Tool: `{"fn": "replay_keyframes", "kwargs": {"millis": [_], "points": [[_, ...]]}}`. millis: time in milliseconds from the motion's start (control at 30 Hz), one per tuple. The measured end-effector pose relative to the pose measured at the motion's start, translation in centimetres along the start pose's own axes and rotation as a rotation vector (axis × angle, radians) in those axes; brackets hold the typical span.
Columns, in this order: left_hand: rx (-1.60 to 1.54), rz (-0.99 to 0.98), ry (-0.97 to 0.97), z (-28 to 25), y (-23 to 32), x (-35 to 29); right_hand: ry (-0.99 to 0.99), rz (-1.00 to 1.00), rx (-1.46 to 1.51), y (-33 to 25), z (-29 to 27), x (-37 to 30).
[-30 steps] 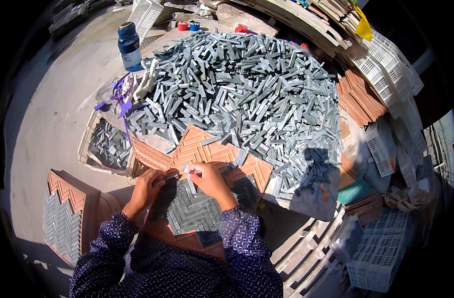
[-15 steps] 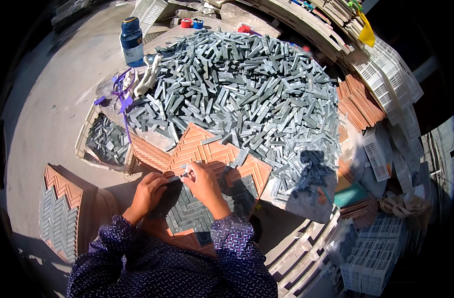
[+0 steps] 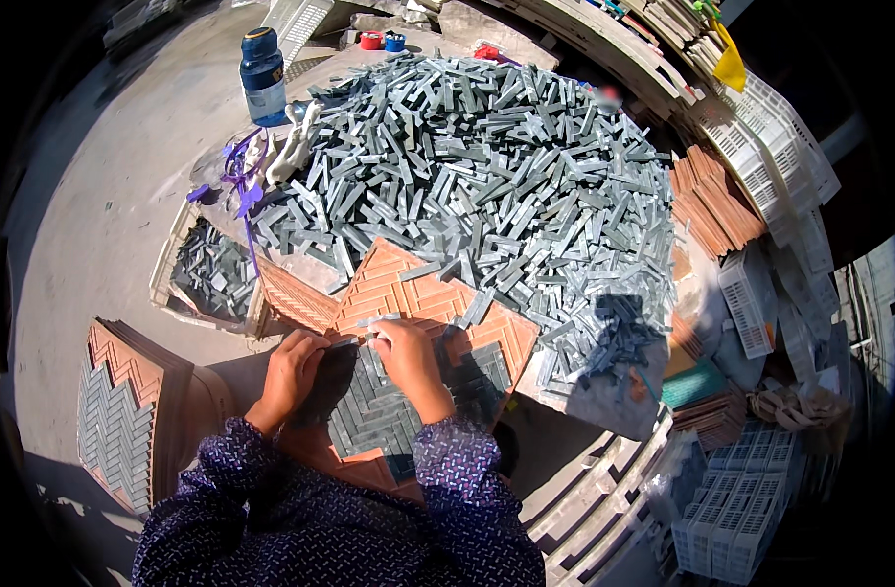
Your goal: The person arranges small rectangular tiles onto a square board in a herringbone pattern. They pick tiles from a large pile and place them one by one, completing the pattern on one board before moving to another.
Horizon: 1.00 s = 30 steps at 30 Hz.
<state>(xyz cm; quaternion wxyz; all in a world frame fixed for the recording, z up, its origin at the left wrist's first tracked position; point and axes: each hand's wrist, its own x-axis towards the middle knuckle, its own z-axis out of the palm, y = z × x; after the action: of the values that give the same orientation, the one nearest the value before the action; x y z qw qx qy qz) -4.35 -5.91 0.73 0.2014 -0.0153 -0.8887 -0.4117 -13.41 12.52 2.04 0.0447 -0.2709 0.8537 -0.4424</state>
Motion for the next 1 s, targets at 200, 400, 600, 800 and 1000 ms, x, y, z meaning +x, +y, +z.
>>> {"fn": "replay_keyframes", "kwargs": {"millis": [200, 400, 600, 800, 1000], "points": [[0.013, -0.032, -0.041, 0.1, -0.5, 0.1, -0.069, -0.079, -0.081, -0.9, -0.5, -0.8], [0.078, 0.055, -0.116, -0.3, -0.7, 0.6, -0.060, -0.099, -0.104, -1.2, -1.5, -1.2], [-0.087, -0.161, -0.090, -2.2, -2.1, 0.5, 0.150, -0.052, 0.070, -1.5, -1.6, -4.7], [-0.029, -0.046, -0.130, -1.2, -0.9, -0.2, 0.121, 0.012, 0.127, -2.1, -0.5, -8.0], [0.045, 0.044, -0.062, -1.1, -1.5, -0.1, 0.073, 0.057, 0.143, -3.3, -0.3, -10.2]]}}
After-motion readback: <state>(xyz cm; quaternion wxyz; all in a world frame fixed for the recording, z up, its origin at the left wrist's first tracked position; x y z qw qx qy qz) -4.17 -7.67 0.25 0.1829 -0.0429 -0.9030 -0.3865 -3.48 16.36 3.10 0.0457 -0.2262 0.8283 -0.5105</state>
